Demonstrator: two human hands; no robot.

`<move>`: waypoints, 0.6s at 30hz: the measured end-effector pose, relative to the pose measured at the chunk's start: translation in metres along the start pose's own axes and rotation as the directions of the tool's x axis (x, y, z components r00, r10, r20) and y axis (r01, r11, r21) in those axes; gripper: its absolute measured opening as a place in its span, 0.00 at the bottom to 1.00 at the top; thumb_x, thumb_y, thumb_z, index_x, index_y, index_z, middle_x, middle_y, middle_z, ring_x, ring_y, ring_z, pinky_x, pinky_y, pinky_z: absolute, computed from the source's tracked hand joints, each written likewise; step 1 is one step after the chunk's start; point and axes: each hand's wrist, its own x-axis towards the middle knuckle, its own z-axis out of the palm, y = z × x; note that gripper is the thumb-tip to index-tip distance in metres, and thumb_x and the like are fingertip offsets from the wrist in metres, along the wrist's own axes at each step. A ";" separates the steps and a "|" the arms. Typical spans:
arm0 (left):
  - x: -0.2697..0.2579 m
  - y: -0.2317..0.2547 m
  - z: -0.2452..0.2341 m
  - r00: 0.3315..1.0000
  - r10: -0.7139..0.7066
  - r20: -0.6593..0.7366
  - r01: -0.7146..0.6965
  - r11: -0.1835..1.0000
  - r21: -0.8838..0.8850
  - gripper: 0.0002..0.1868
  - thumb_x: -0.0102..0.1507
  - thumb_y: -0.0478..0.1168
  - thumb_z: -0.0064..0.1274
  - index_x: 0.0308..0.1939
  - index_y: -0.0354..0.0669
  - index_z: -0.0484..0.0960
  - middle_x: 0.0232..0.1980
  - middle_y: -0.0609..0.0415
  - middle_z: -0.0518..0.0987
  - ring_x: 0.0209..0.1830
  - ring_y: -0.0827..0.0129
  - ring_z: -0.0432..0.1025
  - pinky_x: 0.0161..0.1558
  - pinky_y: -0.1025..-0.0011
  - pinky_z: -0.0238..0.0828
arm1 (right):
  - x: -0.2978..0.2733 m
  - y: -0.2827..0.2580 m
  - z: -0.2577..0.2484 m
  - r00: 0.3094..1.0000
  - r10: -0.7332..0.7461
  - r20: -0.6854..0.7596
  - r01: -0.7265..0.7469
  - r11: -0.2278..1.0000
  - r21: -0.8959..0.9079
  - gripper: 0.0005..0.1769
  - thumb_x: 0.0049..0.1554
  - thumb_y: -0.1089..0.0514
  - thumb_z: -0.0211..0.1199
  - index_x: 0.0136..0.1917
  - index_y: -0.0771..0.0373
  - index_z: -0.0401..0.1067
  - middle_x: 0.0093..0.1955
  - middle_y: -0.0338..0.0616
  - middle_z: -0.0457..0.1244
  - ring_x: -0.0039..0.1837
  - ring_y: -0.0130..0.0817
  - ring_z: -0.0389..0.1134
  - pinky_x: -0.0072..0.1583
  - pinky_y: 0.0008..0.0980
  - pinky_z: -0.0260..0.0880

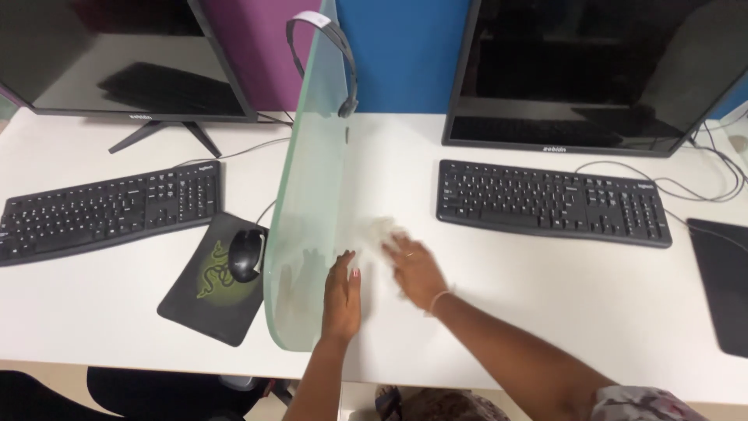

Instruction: Cleaning a computer workstation including the desk surface, monitor, keyboard, mouse, and glass partitions.

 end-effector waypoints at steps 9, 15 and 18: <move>0.009 -0.009 0.012 0.997 0.029 0.073 -0.042 0.981 0.189 0.25 0.71 0.50 0.38 0.68 0.42 0.71 0.76 0.40 0.64 0.78 0.45 0.53 0.74 0.55 0.47 | -0.060 -0.083 -0.026 0.735 -0.452 0.506 0.297 0.885 0.358 0.20 0.62 0.56 0.53 0.67 0.54 0.72 0.72 0.48 0.61 0.78 0.42 0.55 0.81 0.52 0.39; 0.019 -0.010 0.022 0.997 0.061 0.054 -0.075 0.941 0.330 0.26 0.70 0.52 0.40 0.67 0.43 0.72 0.72 0.41 0.69 0.70 0.43 0.62 0.70 0.54 0.57 | -0.048 -0.034 -0.055 0.729 -0.291 0.620 0.213 0.957 0.200 0.30 0.58 0.54 0.54 0.74 0.44 0.66 0.80 0.40 0.51 0.82 0.36 0.45 0.77 0.59 0.32; 0.025 0.004 0.025 0.996 -0.063 0.061 0.034 0.921 0.389 0.27 0.69 0.54 0.40 0.68 0.45 0.72 0.66 0.43 0.74 0.66 0.46 0.66 0.68 0.55 0.62 | -0.042 -0.030 -0.050 0.934 0.040 0.354 -0.058 0.998 0.039 0.28 0.59 0.55 0.55 0.73 0.48 0.66 0.80 0.43 0.52 0.80 0.41 0.45 0.76 0.57 0.36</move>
